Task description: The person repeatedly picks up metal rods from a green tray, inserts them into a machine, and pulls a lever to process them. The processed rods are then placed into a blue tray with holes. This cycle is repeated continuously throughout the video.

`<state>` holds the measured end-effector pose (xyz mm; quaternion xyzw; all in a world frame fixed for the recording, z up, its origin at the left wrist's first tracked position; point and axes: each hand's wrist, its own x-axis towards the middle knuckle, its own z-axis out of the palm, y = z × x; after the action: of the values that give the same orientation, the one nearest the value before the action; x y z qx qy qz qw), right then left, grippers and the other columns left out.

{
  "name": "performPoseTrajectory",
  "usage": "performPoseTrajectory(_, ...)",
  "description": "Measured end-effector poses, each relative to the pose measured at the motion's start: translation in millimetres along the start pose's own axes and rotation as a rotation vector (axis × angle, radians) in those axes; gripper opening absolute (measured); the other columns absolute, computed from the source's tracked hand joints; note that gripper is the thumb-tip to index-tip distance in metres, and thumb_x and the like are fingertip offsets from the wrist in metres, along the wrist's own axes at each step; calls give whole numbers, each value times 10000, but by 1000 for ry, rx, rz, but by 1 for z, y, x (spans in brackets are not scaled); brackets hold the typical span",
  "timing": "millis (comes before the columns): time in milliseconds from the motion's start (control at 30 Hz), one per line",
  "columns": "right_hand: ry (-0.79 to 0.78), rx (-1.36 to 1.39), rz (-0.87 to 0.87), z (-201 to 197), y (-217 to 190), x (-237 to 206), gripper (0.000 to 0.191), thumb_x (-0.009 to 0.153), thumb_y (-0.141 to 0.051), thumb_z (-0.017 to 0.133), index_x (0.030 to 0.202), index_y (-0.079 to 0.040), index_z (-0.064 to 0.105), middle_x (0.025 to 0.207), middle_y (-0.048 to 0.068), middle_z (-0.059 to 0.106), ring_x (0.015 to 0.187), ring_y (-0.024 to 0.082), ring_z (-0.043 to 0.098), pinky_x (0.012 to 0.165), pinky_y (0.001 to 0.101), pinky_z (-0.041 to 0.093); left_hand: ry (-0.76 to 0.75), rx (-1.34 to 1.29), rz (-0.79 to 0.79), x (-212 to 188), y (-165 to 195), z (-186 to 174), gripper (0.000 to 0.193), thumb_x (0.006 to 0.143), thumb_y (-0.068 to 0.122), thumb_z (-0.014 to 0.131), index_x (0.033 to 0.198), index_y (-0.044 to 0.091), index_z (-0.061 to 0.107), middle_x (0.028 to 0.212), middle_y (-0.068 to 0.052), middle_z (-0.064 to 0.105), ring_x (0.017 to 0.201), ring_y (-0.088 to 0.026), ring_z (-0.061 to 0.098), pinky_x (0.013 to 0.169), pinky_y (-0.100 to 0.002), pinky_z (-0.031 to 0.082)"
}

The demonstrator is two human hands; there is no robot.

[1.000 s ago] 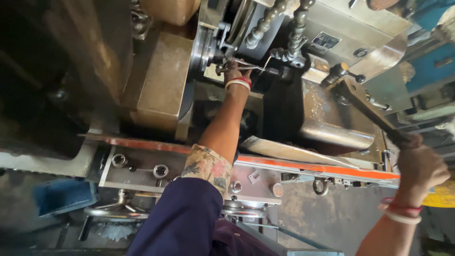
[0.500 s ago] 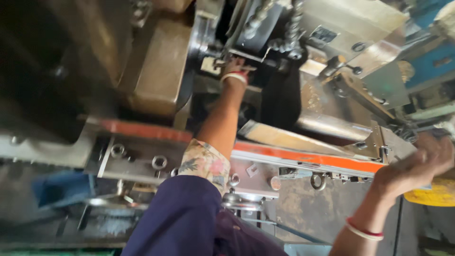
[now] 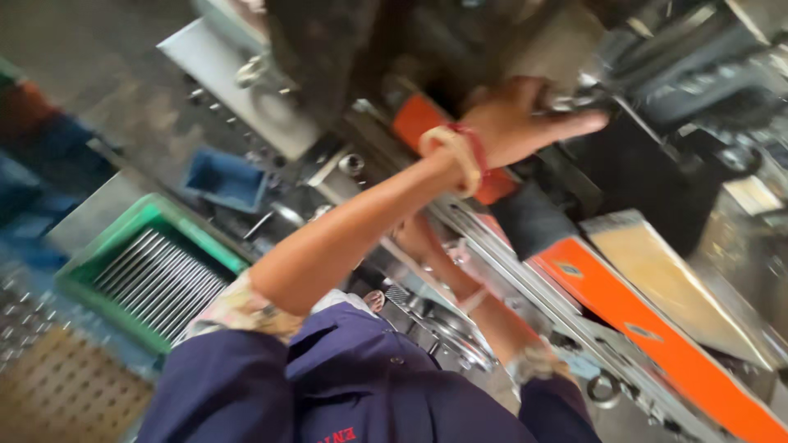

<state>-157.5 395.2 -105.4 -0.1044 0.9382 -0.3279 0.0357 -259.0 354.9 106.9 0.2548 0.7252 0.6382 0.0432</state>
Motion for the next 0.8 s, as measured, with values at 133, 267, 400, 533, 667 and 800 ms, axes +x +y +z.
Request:
performPoseTrajectory(133,194,122,27,39,-24,54,578,757,-218,792,1248,-35,548,1010,248,719,872,422,715,721,497,546,306,181,-166,-88,-49,-114,625,849,561,748,1248,110,579,962,-149,775,912,-300,778,793,-396,593)
performPoseTrajectory(267,-120,-119,238,78,-42,41,653,787,-165,736,1381,-46,492,887,265,707,829,434,705,726,500,534,506,218,-260,-178,-122,-191,310,1014,357,636,1157,83,610,888,-179,739,826,-300,729,750,-417,552)
performPoseTrajectory(400,-158,-64,50,90,-73,34,248,952,-273,714,1072,-59,682,811,150,735,728,294,710,648,398,524,771,72,-365,-247,-181,-211,273,955,328,680,898,61,678,725,-56,684,660,-135,651,610,-316,491)
performPoseTrajectory(533,-119,684,-36,116,-144,31,298,1081,-267,551,895,-50,635,686,-20,544,558,65,448,487,258,326,913,-178,-536,-288,-198,-215,417,917,359,789,667,49,666,571,26,543,545,-57,461,498,-279,317)
performPoseTrajectory(667,-221,1125,103,128,-205,26,337,1099,-309,530,852,-86,586,609,-96,372,496,6,300,442,218,236,951,-143,-485,-312,-182,-226,443,938,334,800,658,27,648,579,20,499,553,-55,414,491,-285,312)
performPoseTrajectory(800,-343,1291,251,135,-228,26,345,1090,-307,516,822,-92,548,578,-72,378,457,37,324,415,235,253,1076,100,-317,-331,-161,-229,368,917,307,774,707,20,681,561,-1,582,527,-43,508,510,-261,420)
